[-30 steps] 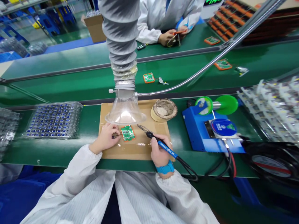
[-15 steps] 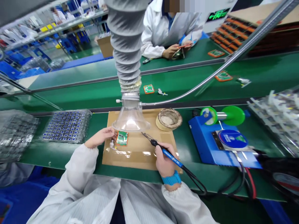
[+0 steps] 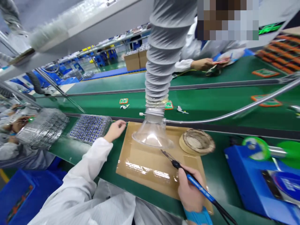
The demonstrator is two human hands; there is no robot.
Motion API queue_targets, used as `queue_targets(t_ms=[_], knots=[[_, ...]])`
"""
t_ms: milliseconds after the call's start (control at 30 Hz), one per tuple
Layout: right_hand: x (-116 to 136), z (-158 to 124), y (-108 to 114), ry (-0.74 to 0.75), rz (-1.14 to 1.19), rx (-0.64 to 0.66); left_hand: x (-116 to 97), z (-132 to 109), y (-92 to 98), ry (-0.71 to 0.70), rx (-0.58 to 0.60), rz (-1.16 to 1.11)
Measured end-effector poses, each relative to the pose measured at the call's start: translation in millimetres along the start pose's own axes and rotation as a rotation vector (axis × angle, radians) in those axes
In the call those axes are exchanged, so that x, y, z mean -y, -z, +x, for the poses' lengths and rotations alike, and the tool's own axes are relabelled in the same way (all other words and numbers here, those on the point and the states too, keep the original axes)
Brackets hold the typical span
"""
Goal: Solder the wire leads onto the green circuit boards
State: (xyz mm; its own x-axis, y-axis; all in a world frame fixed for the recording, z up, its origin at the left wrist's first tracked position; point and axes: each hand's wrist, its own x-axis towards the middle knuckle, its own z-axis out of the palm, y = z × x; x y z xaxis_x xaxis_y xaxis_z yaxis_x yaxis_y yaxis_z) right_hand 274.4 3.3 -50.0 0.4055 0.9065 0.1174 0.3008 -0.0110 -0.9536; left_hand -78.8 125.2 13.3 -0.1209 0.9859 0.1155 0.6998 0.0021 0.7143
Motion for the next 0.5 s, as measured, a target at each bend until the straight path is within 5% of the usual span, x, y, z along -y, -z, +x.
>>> queue_targets(t_ms=[133, 233, 500], knots=[[4.8, 6.3, 2.8, -0.071, -0.004, 0.074, 6.2, -65.7, -28.7, -0.110, 0.111, 0.133], [10.5, 7.3, 3.0, -0.068, -0.023, 0.097, 9.6, -81.2, -22.6, -0.172, 0.118, 0.255], [3.0, 5.8, -3.1, -0.053, -0.072, 0.172, 54.7, -42.7, 93.8, 0.074, -0.153, 0.648]])
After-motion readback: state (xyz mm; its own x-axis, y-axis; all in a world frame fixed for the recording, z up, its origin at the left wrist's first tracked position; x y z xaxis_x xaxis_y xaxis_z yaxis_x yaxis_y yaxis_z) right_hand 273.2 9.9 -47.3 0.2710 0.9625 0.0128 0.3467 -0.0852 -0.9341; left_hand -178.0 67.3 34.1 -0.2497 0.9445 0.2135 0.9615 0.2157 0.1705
